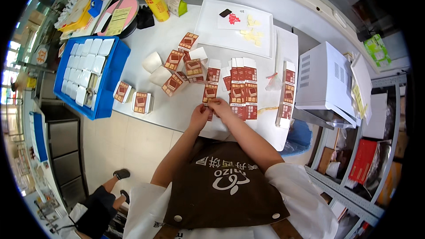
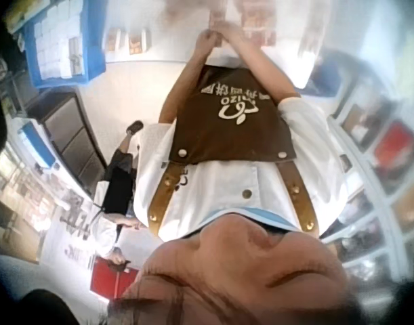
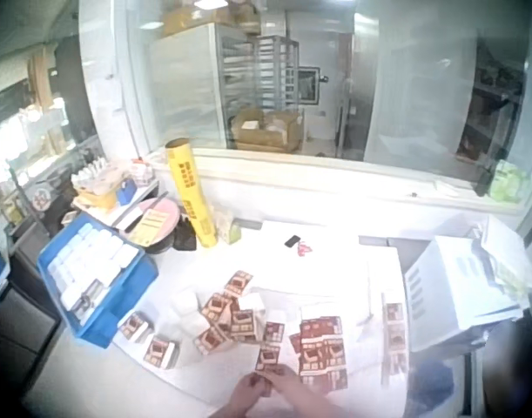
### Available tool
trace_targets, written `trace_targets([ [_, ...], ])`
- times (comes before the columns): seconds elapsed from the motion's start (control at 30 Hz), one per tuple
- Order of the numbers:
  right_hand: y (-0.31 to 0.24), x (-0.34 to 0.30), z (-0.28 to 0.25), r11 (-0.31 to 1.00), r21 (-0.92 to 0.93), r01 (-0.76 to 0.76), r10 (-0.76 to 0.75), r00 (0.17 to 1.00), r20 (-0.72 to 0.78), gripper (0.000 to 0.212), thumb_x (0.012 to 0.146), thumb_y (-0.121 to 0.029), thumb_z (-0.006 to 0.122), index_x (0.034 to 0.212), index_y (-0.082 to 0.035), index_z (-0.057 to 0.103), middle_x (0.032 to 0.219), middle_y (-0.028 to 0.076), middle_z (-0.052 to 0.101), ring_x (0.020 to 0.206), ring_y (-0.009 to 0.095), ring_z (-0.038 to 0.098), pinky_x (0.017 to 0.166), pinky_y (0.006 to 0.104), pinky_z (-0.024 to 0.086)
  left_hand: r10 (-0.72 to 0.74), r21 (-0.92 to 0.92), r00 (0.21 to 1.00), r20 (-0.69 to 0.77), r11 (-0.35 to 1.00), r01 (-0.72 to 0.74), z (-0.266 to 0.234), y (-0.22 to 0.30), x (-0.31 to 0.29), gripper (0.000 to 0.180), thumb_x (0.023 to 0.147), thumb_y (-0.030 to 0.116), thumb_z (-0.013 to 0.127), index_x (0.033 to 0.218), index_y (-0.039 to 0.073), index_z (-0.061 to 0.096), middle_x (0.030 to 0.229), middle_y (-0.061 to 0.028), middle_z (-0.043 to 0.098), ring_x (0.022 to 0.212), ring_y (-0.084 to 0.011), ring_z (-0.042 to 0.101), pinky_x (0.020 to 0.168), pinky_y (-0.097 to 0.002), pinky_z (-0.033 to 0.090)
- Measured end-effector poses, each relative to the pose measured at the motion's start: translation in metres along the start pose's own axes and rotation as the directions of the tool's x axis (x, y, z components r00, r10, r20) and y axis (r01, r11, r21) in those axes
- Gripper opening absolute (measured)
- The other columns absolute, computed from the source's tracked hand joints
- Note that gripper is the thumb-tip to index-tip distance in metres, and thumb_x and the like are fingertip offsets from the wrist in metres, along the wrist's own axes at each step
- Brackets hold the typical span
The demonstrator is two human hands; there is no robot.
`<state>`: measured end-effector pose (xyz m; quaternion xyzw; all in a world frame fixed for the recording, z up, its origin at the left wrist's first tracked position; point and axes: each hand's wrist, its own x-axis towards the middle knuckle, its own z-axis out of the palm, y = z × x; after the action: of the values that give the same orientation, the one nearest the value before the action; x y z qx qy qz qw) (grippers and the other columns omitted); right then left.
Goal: The person assembles small, flat-packed cardboard boxes by folding the flaps and tucking them into slots to form a cube shape. They handle the boxes one at a time, picking them from a pile on the counter and placing the finished units into a blue tray to the left.
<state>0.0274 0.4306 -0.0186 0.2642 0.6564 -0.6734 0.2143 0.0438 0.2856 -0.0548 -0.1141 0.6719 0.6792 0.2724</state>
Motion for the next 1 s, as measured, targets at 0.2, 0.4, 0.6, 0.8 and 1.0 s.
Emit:
trace_targets([
  [0.2, 0.039, -0.007, 0.002, 0.986, -0.098, 0.137, -0.154, 0.969, -0.195, 0.035, 0.086, -0.014, 0.062, 0.119, -0.002, 0.059, 0.102, 0.009, 0.063, 0.094, 0.018, 0.061, 0.08, 0.0333, 0.05, 0.299, 0.647, 0.939, -0.169, 0.752, -0.123, 0.018, 0.02, -0.04, 0.057, 0.086, 0.019, 0.063, 0.134, -0.006, 0.046, 0.127, -0.0237, 0.056, 0.107, -0.0362, 0.059, 0.093, -0.0442, 0.049],
  [0.4, 0.008, -0.013, 0.003, 0.777, 0.519, -0.355, 0.241, 0.931, 0.276, 0.015, 0.087, -0.018, 0.061, 0.098, -0.008, 0.062, 0.087, 0.008, 0.065, 0.085, 0.02, 0.063, 0.072, 0.0329, 0.051, 0.3, 0.681, 0.935, -0.188, 0.726, -0.096, 0.035, 0.017, -0.053, 0.069, 0.085, 0.019, 0.064, 0.143, -0.005, 0.036, 0.146, -0.0262, 0.04, 0.131, -0.0401, 0.043, 0.107, -0.047, 0.04],
  [0.6, 0.011, 0.011, 0.002, 0.834, 0.365, -0.413, 0.347, 0.908, 0.236, 0.015, 0.09, -0.021, 0.058, 0.1, -0.011, 0.063, 0.088, 0.004, 0.066, 0.086, 0.02, 0.062, 0.075, 0.0333, 0.049, 0.373, 0.839, 0.928, -0.025, 0.512, -0.183, 0.021, 0.021, -0.066, 0.074, 0.081, 0.016, 0.064, 0.147, -0.002, 0.033, 0.15, -0.0244, 0.036, 0.136, -0.0383, 0.041, 0.109, -0.0456, 0.038],
  [0.8, -0.005, -0.011, 0.016, 0.816, 0.378, -0.437, 0.304, 0.881, 0.362, 0.016, 0.09, -0.023, 0.058, 0.104, -0.015, 0.062, 0.089, -0.001, 0.06, 0.076, 0.013, 0.053, 0.071, 0.0292, 0.045, 0.4, 0.857, 0.916, 0.03, 0.461, -0.23, -0.018, -0.006, -0.052, 0.078, 0.081, 0.017, 0.064, 0.15, 0.003, 0.03, 0.153, -0.0195, 0.034, 0.139, -0.0356, 0.037, 0.112, -0.0459, 0.034],
  [1.0, 0.019, -0.008, 0.009, 0.822, 0.424, -0.381, 0.335, 0.925, 0.181, 0.025, 0.091, -0.026, 0.059, 0.113, -0.014, 0.058, 0.1, -0.002, 0.064, 0.089, 0.015, 0.055, 0.093, 0.0348, 0.039, 0.302, 0.932, 0.937, 0.176, 0.256, -0.257, -0.027, 0.01, -0.068, 0.089, 0.081, 0.033, 0.071, 0.153, 0.007, 0.026, 0.159, -0.0117, 0.028, 0.146, -0.0271, 0.029, 0.118, -0.0507, 0.024],
])
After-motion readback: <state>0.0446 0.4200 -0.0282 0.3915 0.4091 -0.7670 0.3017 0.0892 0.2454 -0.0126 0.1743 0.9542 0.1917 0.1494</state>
